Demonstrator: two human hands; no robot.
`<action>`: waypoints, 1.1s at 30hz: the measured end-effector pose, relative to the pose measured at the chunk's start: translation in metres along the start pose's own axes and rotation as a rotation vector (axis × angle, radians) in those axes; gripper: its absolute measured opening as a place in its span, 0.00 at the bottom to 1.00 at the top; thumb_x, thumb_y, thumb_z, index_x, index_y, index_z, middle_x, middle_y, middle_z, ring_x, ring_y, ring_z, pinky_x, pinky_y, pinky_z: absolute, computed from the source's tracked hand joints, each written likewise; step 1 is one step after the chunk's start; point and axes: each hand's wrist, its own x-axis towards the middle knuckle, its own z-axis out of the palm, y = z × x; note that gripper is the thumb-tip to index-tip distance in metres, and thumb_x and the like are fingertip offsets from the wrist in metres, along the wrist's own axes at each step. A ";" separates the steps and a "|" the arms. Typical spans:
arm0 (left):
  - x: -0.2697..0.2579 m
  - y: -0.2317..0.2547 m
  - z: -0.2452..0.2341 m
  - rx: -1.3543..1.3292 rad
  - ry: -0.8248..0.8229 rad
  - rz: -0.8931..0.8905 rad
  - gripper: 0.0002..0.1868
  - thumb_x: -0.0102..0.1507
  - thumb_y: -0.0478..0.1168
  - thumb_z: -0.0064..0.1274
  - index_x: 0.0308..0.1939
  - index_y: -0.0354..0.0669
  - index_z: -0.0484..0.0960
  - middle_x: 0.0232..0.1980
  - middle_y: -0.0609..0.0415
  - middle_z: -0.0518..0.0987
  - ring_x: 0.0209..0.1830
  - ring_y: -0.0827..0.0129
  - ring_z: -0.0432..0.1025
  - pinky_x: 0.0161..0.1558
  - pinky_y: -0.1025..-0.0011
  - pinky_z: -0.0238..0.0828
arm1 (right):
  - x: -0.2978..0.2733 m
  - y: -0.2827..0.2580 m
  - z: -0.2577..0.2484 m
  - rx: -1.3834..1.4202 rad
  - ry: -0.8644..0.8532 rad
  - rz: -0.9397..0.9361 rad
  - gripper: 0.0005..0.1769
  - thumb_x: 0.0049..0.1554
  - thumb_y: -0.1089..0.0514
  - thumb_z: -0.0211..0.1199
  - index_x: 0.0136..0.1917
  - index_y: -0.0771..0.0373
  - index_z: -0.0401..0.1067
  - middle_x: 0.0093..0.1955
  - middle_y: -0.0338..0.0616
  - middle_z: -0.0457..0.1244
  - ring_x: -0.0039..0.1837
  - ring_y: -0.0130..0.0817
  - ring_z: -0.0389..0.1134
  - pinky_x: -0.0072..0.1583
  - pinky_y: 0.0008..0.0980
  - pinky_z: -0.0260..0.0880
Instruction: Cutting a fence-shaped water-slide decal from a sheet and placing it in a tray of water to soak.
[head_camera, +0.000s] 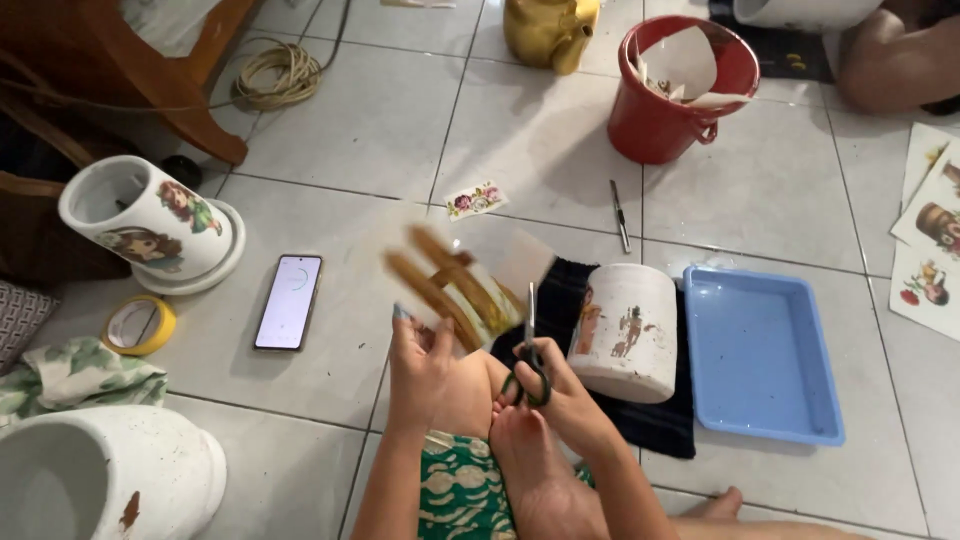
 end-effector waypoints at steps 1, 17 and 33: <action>-0.001 0.003 -0.001 -0.038 -0.031 0.085 0.25 0.62 0.37 0.43 0.63 0.42 0.58 0.32 0.59 0.66 0.31 0.79 0.65 0.38 0.79 0.65 | -0.009 0.000 -0.004 -0.076 -0.028 -0.049 0.13 0.57 0.53 0.50 0.48 0.63 0.54 0.38 0.53 0.60 0.38 0.33 0.64 0.43 0.28 0.65; -0.066 0.055 0.068 0.059 -0.320 0.157 0.28 0.63 0.41 0.39 0.68 0.49 0.56 0.22 0.65 0.57 0.16 0.81 0.48 0.19 0.82 0.47 | -0.124 -0.024 -0.034 -0.418 0.120 -0.109 0.34 0.46 0.31 0.53 0.53 0.61 0.63 0.41 0.43 0.58 0.44 0.28 0.59 0.48 0.25 0.59; -0.083 0.058 0.090 -0.088 -0.381 0.156 0.28 0.62 0.37 0.41 0.66 0.46 0.56 0.42 0.56 0.76 0.45 0.75 0.72 0.44 0.79 0.72 | -0.136 -0.026 -0.050 -0.426 0.171 -0.167 0.28 0.48 0.36 0.53 0.53 0.58 0.63 0.37 0.40 0.59 0.37 0.25 0.56 0.43 0.24 0.58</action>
